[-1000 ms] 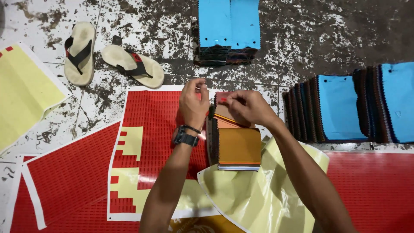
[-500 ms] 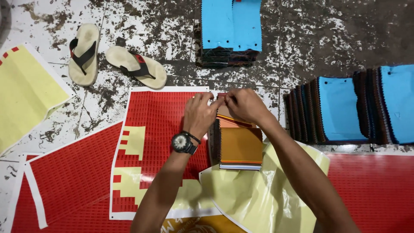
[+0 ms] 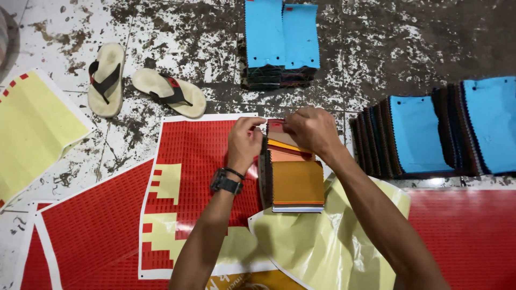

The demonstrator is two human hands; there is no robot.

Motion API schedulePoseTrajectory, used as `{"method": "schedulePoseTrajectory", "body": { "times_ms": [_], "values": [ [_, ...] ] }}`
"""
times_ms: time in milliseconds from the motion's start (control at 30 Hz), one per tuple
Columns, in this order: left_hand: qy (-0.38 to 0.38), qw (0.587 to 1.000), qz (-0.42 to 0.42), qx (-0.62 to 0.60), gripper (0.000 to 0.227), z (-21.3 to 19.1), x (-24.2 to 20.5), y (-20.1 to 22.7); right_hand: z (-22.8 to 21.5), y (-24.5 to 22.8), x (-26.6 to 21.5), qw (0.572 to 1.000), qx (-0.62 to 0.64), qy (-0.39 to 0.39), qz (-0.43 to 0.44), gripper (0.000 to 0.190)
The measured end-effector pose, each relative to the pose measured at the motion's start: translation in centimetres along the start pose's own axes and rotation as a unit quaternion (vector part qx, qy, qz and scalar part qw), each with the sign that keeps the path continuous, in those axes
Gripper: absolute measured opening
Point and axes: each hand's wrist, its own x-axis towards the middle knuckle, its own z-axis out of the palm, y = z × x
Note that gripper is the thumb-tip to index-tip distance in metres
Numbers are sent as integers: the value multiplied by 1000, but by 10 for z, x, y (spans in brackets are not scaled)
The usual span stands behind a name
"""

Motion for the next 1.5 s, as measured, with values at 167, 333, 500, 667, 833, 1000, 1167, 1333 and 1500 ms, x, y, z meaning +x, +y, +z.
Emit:
{"method": "schedulePoseTrajectory", "body": {
  "times_ms": [167, 333, 500, 667, 833, 1000, 1167, 1333, 1500],
  "values": [
    [48, 990, -102, -80, 20, -1, 13, 14, -5, -3, -1, 995, 0, 57, -78, 13],
    [34, 981, -131, -137, 15, 2, 27, 32, -83, -43, 32, 917, 288, -266, 71, 15],
    [23, 994, -71, -74, 17, 34, 38, 17, -65, -39, 27, 865, 435, -202, 147, 14],
    [79, 997, -18, -3, 14, 37, 39, 28, -66, -39, 25, 845, 456, -208, 186, 13],
    [117, 992, 4, 45, 9, 42, 41, 24, -58, -35, 22, 832, 477, -203, 197, 11],
    [90, 985, -2, 145, 15, 29, 48, 21, -36, -23, 10, 827, 468, -230, 209, 12],
    [84, 996, 14, 34, 15, 9, 36, 3, -53, -21, 24, 848, 417, -212, 249, 12],
    [33, 999, 8, 20, 15, 1, 10, -3, -33, -18, 26, 859, 376, -244, 249, 15],
    [8, 998, 37, 42, 19, -7, 0, 8, -20, -22, 32, 882, 300, -261, 253, 19]
  ]
}}
